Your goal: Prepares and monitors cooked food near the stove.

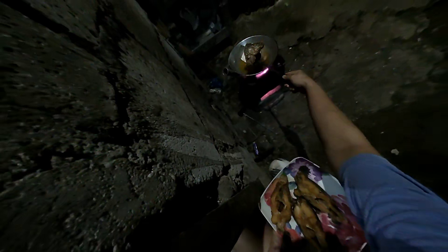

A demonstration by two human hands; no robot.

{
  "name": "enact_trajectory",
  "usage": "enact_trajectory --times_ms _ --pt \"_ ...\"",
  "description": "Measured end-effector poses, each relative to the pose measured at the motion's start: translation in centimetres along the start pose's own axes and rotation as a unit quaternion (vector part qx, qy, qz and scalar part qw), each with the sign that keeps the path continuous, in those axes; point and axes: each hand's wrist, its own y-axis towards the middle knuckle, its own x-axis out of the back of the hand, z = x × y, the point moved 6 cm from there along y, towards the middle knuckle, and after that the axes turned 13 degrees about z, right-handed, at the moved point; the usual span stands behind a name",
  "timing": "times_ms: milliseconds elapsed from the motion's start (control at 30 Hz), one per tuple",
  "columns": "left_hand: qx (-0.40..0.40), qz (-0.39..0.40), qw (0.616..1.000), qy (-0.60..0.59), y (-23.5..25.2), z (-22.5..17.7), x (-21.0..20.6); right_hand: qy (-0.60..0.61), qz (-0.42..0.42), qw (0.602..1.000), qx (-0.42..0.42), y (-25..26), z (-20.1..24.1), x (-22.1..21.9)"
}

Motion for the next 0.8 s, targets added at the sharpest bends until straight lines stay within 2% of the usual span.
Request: enact_trajectory --times_ms 200,367,533,800 --pt "0.002 -0.009 0.993 0.115 -0.3 -2.2 -1.6 -0.007 0.001 1.000 -0.014 -0.6 -1.0 0.2" --pt "-0.010 0.058 0.998 0.038 -0.6 -2.6 -3.4 0.035 -0.005 0.999 -0.012 -1.5 -1.0 0.2" --pt "0.047 -0.019 0.995 0.086 -1.0 -3.3 -4.4 0.030 -0.014 0.999 -0.014 -1.9 -0.7 0.5" --pt "0.029 -0.014 0.995 0.089 -0.8 -1.7 -3.3 0.026 -0.015 0.999 -0.017 -1.9 -1.4 0.3"
